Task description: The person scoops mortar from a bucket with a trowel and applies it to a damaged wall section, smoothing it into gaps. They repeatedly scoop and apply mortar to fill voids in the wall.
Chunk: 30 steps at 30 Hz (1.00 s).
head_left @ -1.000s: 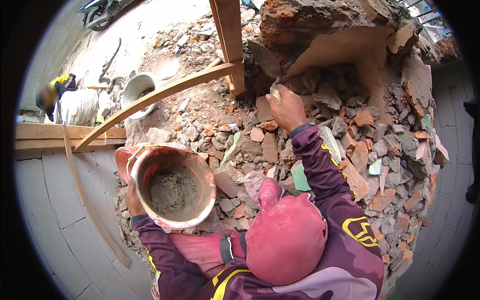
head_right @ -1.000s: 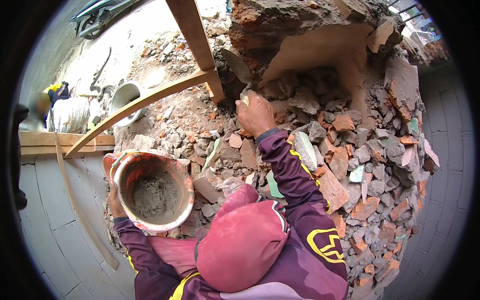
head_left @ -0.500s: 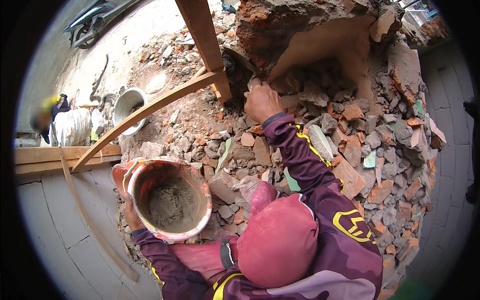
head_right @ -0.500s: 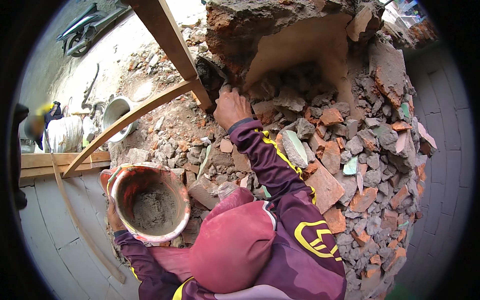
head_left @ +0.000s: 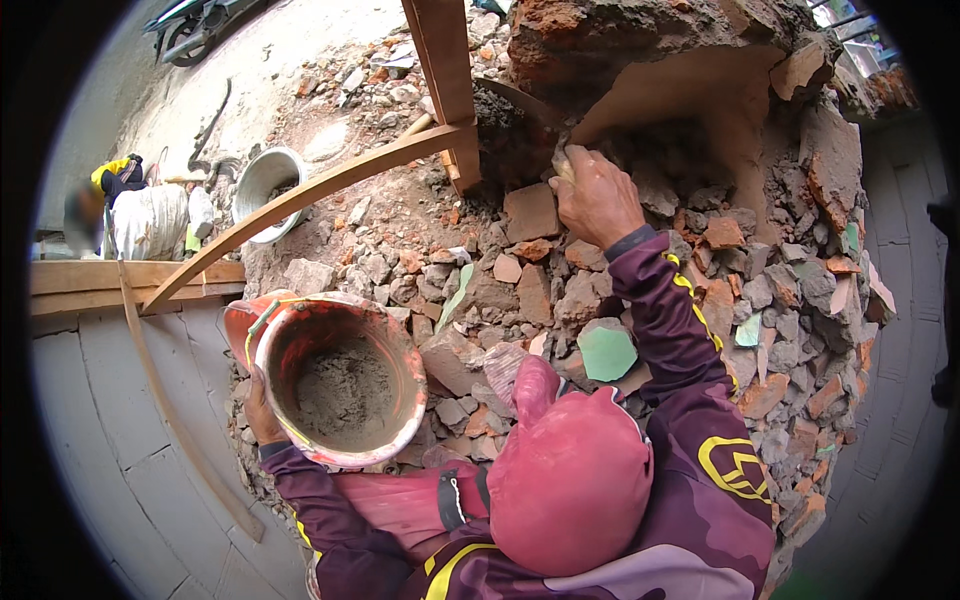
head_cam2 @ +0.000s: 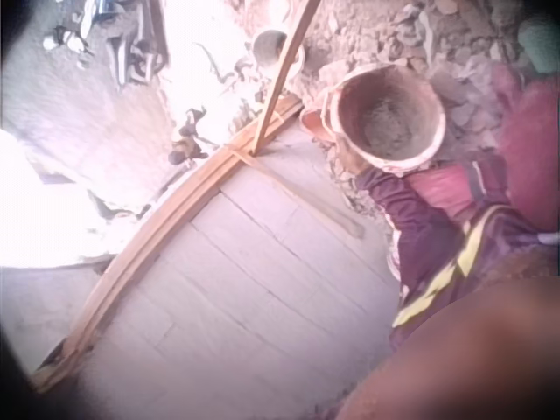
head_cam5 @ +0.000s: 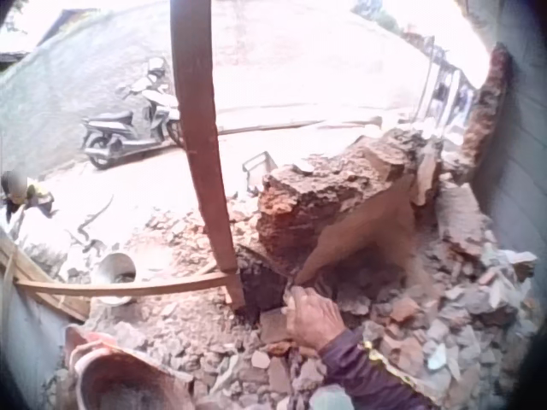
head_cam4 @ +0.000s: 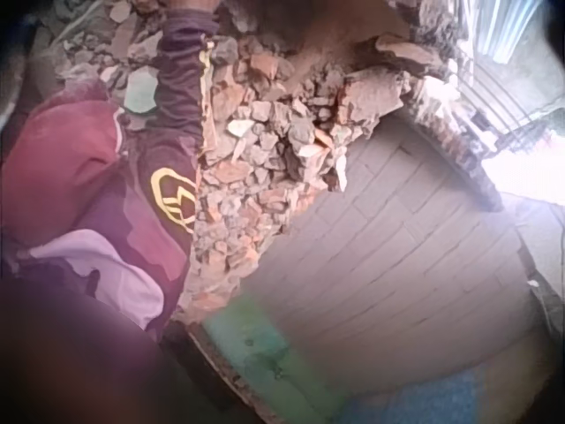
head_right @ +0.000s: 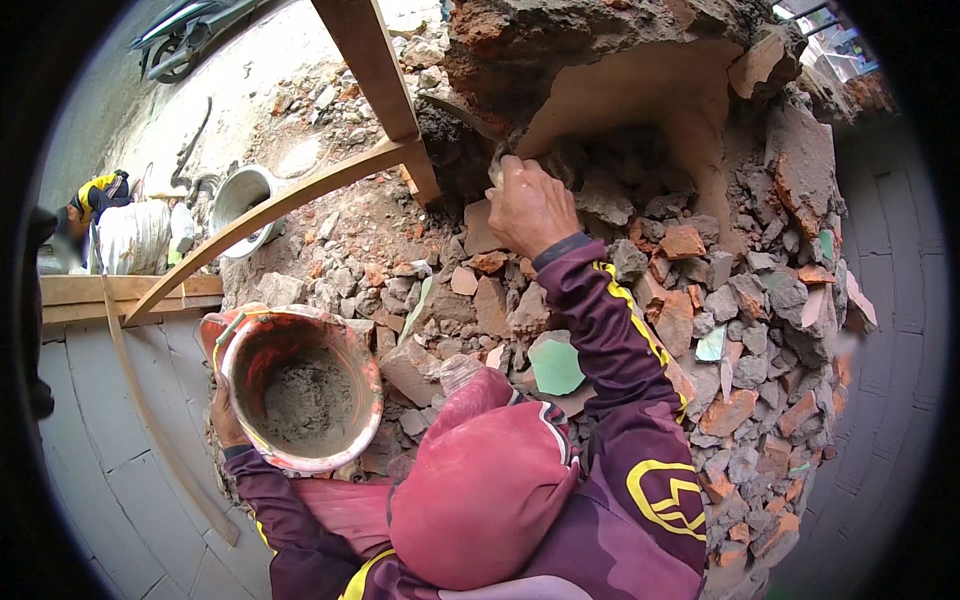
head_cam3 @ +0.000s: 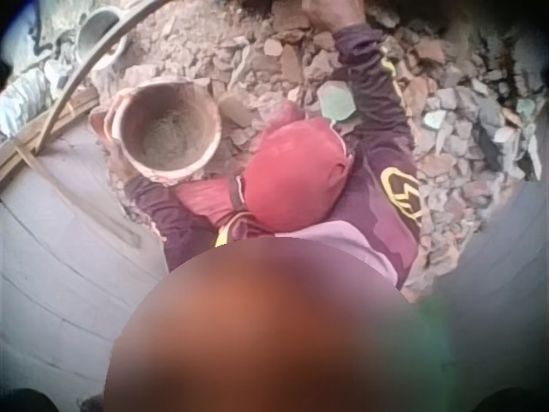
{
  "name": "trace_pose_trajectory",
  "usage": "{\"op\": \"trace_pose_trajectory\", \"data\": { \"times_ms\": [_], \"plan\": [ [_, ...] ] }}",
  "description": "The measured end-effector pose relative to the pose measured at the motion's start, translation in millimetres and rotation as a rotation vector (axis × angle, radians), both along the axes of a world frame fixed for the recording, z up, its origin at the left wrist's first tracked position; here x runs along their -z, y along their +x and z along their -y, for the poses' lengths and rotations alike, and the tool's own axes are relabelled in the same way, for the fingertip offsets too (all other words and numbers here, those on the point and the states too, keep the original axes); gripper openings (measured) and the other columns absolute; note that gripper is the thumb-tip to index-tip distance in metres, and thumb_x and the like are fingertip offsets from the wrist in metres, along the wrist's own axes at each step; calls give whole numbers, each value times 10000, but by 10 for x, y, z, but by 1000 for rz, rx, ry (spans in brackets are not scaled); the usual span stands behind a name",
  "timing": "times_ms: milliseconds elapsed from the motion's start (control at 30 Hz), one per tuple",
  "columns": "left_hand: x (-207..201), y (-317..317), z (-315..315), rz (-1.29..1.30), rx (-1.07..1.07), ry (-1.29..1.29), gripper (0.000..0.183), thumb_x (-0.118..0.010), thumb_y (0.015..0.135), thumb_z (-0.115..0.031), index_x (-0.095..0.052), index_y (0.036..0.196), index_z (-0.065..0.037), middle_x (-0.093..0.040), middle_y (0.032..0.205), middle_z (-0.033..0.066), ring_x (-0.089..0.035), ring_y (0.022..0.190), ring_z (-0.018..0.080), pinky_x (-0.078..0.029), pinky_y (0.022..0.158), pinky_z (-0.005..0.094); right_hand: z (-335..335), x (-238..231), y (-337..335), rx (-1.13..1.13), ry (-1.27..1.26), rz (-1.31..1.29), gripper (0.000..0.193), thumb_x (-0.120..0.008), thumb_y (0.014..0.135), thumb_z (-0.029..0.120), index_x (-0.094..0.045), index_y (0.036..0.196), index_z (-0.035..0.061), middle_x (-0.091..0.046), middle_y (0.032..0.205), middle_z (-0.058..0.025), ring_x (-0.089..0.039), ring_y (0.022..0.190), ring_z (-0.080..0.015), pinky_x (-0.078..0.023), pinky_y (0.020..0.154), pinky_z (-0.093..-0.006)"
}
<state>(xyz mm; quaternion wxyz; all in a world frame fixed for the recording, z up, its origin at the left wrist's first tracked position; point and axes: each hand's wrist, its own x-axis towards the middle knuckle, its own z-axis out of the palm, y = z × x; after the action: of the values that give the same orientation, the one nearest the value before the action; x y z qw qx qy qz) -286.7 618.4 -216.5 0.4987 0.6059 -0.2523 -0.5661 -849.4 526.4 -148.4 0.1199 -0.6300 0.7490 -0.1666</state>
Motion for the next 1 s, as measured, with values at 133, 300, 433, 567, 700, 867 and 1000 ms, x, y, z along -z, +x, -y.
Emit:
{"op": "trace_pose_trajectory", "data": {
  "times_ms": [133,300,433,567,700,867,1000],
  "plan": [
    [9,3,0,4,-46,-4,476,-524,1038,-372,-646,1192,62,-702,1086,121,-670,926,171,-532,822,302,-272,-257,-483,-130,158,-273,323,-668,806,165,-630,1095,26,-653,1027,-213,-649,951,-404,-531,801,-486],
    [-15,-54,86,-14,-18,24,467,-540,1031,-376,-665,1156,56,-710,1037,102,-669,879,155,-534,792,295,52,-140,-434,-365,276,-404,211,-662,755,146,-685,911,5,-686,962,-221,-678,901,-399,-551,791,-475],
    [-30,-45,32,-79,9,6,459,-555,1025,-369,-663,1155,59,-710,1026,92,-666,871,150,-535,782,293,602,-93,-376,-360,263,-393,201,-659,731,132,-693,861,-17,-696,975,-250,-689,916,-406,-565,792,-474],
    [-25,-38,10,15,-34,20,454,-563,1023,-359,-645,1184,57,-704,1055,91,-667,889,152,-535,781,288,848,-141,-524,-282,336,-309,275,-661,771,180,-703,953,-22,-686,1017,-268,-664,973,-435,-545,849,-484],
    [-30,-63,15,-6,-28,34,454,-562,1024,-357,-632,1213,51,-695,1093,90,-663,921,150,-534,803,292,807,-209,-510,-245,357,-320,286,-657,778,185,-705,968,-23,-684,1031,-273,-660,1000,-434,-540,878,-477],
    [-23,-39,-43,93,-53,30,439,-560,1027,-354,-643,1201,40,-687,1085,72,-642,927,132,-520,823,288,603,-371,-346,-219,372,-434,271,-663,781,187,-703,948,-24,-688,1040,-266,-663,1003,-427,-538,893,-475],
    [12,-2,-27,211,-47,54,437,-583,1015,-371,-665,1157,33,-667,1031,40,-599,877,110,-488,781,268,389,-403,-299,-165,346,-454,305,-708,802,258,-683,923,-21,-690,996,-252,-660,967,-426,-529,871,-491]
  ]
}}
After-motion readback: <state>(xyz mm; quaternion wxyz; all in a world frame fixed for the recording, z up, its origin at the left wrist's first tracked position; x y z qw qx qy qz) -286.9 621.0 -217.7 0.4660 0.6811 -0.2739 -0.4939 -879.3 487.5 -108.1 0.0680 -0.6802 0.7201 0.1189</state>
